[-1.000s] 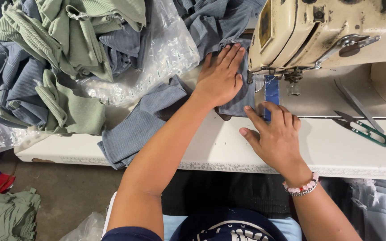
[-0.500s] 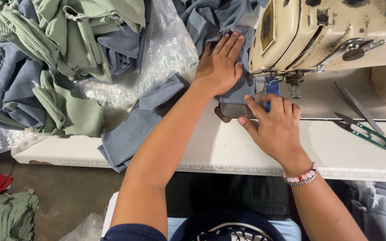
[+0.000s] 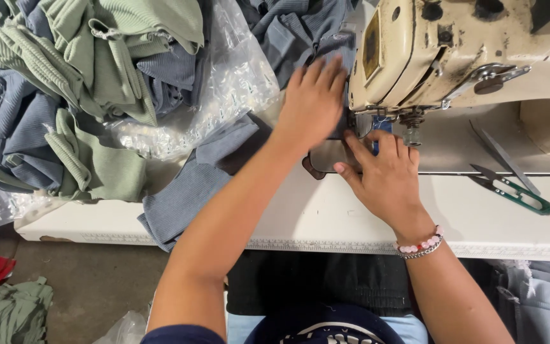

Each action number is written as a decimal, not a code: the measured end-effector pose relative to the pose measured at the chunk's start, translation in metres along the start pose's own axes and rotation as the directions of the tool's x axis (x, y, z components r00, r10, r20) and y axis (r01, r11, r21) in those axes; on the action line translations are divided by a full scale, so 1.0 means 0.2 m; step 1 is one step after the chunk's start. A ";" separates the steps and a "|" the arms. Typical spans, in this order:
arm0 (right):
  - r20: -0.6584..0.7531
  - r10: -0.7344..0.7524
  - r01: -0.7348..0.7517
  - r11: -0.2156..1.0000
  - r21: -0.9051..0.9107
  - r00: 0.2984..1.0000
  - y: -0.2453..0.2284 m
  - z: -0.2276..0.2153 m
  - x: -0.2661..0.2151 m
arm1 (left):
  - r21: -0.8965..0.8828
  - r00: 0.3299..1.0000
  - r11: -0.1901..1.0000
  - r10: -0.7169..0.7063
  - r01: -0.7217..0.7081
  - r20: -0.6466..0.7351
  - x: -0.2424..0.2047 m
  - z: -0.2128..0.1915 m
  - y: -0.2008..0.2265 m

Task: Sewing small fabric strips using an industrial sewing machine

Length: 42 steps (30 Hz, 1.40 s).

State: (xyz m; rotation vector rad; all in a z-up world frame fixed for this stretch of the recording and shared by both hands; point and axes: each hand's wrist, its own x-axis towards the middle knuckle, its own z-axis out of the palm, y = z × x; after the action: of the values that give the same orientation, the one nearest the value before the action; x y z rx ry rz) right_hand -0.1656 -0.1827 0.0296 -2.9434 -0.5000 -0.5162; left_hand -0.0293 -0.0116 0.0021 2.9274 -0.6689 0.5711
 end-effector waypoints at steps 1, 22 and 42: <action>-0.067 0.002 0.000 1.000 0.025 0.998 0.01 0.03 -0.02 | -0.077 0.952 0.996 0.027 -0.053 -0.306 -0.09 -0.04 0.03; -0.153 -0.025 0.013 0.996 -0.084 0.988 0.04 0.05 -0.01 | -0.245 0.974 0.950 -0.159 0.195 0.159 -0.27 -0.04 0.08; -0.133 -0.018 0.008 0.997 -0.076 0.991 0.05 0.09 -0.04 | -0.249 0.971 0.945 -0.174 0.212 0.167 -0.24 -0.07 0.08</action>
State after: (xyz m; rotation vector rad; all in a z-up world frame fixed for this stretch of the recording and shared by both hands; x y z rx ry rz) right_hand -0.1630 -0.1915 0.0098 -2.9512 -0.4946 -0.7437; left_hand -0.0818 -0.0049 -0.0027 2.7530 -0.4237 0.2321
